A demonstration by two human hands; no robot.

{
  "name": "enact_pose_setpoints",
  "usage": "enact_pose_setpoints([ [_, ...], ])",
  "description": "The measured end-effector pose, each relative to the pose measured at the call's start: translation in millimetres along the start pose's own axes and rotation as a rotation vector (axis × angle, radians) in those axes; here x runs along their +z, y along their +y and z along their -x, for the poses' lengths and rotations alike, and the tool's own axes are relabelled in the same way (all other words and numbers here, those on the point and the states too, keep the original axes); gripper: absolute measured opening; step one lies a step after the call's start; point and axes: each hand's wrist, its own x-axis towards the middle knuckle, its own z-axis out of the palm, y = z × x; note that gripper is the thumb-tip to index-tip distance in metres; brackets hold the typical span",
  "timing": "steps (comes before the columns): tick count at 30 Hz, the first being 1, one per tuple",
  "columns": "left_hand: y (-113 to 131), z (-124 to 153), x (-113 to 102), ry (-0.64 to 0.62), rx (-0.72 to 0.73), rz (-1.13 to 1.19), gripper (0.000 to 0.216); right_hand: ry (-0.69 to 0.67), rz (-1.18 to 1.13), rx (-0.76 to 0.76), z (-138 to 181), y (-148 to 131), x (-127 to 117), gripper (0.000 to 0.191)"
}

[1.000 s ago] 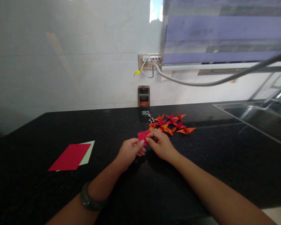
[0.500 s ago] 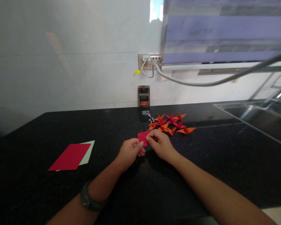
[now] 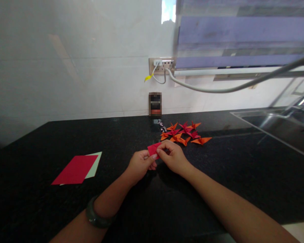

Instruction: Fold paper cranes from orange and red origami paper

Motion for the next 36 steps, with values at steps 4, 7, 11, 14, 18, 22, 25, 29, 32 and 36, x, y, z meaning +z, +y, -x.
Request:
enact_pose_setpoints([
  [4,1.9,1.4,0.0,-0.011,-0.001,0.005,0.023,-0.002,0.002,0.006,0.2,0.3,-1.0,0.013],
  [7,3.7,2.1,0.2,-0.008,-0.004,0.009,0.022,-0.004,-0.018,0.040,0.8,0.9,0.1,0.011],
  [11,3.9,2.4,-0.2,0.016,0.026,0.014,0.021,0.026,-0.198,0.184,0.9,3.6,4.8,0.012],
  [14,3.1,2.7,-0.2,0.033,0.047,0.018,0.021,0.004,-0.424,0.302,0.0,5.2,7.0,0.034],
  [18,2.8,3.3,0.4,0.040,0.056,0.035,0.021,-0.171,-0.478,0.387,0.2,2.6,5.5,0.018],
  [22,2.9,3.7,0.5,0.028,0.051,0.046,0.019,-0.156,-0.494,0.380,2.1,-2.3,3.2,0.018],
  [25,3.2,4.2,0.3,0.020,0.061,0.044,0.019,-0.131,-0.497,0.353,2.1,-3.1,1.7,0.020],
  [29,4.8,5.3,0.1,0.021,0.068,0.049,0.019,-0.182,-0.507,0.373,0.2,-1.0,-0.6,0.029],
  [32,6.0,5.6,0.2,0.031,0.067,0.059,0.019,-0.213,-0.545,0.420,-0.8,-0.6,-1.2,0.035],
  [36,5.6,4.8,1.2,-0.009,0.039,0.038,0.017,-0.186,-0.542,0.403,-0.1,-1.0,0.0,0.028],
])
